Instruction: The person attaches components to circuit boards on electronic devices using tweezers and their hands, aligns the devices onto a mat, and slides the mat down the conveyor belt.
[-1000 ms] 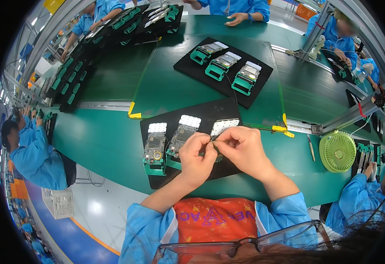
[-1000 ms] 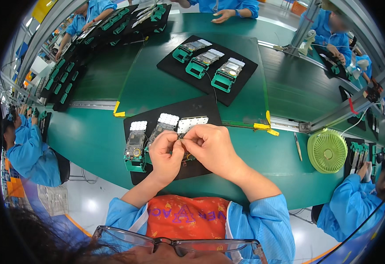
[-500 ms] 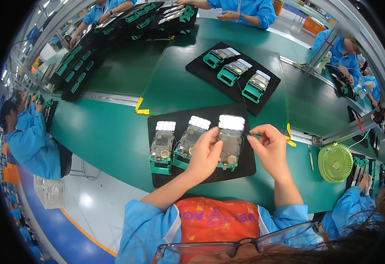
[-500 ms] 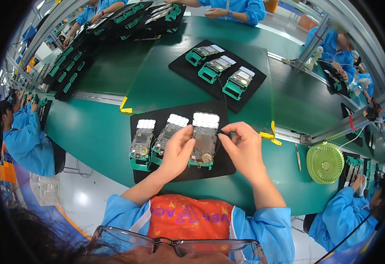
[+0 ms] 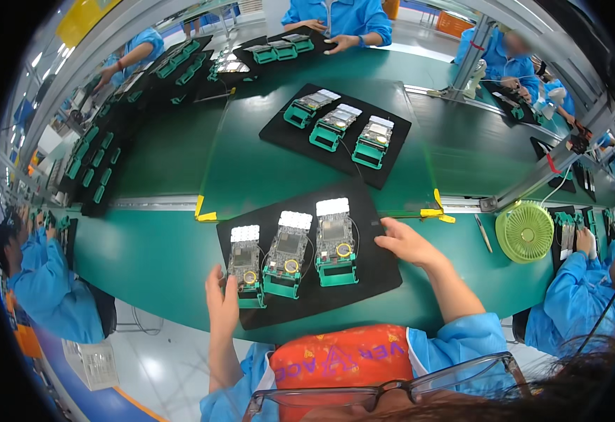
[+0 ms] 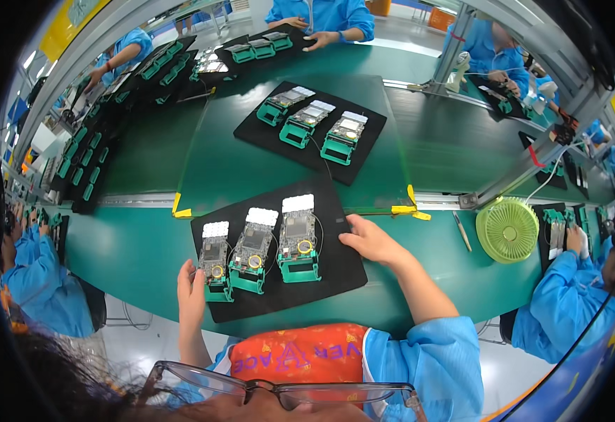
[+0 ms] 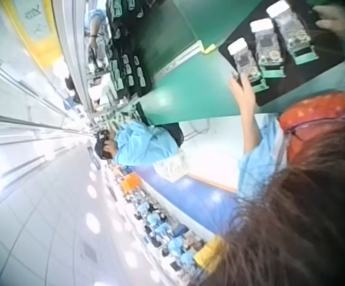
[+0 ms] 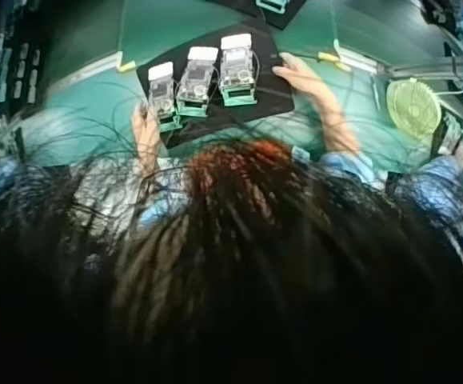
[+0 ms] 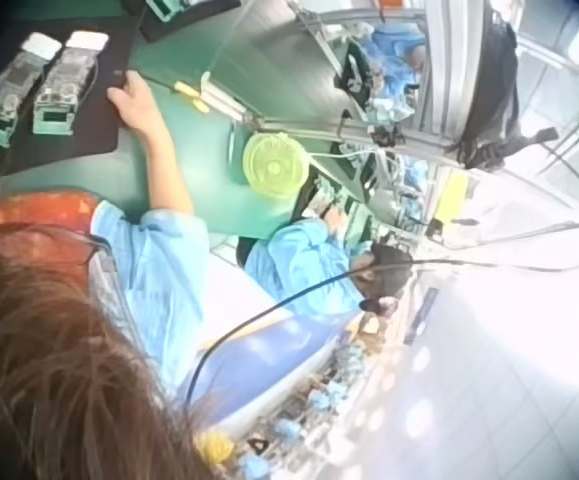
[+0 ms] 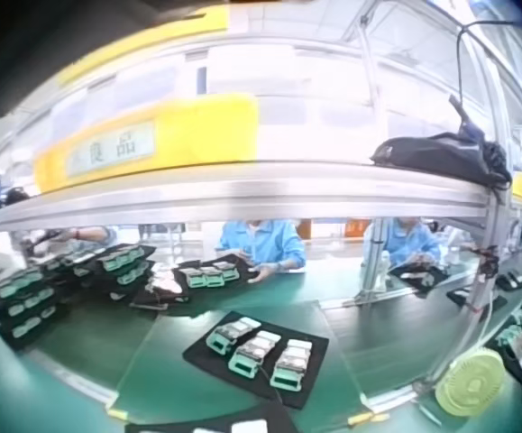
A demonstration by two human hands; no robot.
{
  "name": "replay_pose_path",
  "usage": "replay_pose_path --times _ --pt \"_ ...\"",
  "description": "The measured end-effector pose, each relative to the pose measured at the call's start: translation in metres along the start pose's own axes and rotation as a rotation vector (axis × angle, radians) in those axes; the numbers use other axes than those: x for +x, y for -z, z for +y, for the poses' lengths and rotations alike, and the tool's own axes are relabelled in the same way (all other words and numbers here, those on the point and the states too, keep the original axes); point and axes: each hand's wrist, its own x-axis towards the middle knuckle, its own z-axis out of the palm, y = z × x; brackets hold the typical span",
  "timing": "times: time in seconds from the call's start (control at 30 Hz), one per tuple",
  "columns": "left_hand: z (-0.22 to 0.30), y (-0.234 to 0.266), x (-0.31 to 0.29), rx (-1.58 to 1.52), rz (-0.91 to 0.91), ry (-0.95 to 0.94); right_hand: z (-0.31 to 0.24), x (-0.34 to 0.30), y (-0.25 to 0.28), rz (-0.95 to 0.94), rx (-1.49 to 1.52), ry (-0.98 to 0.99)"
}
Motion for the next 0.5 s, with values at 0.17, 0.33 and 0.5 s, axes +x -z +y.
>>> replay_pose_path --times 0.17,0.33,0.5 --pt "-0.001 -0.003 0.006 -0.184 -0.013 0.021 -0.017 -0.019 0.005 -0.25 0.238 0.06" --pt "0.02 -0.003 0.006 -0.81 -0.123 0.104 0.009 -0.02 0.017 -0.24 0.682 0.181" --pt "0.052 -0.023 0.012 -0.945 -0.085 -0.105 0.017 -0.03 0.039 -0.003 1.053 0.234"
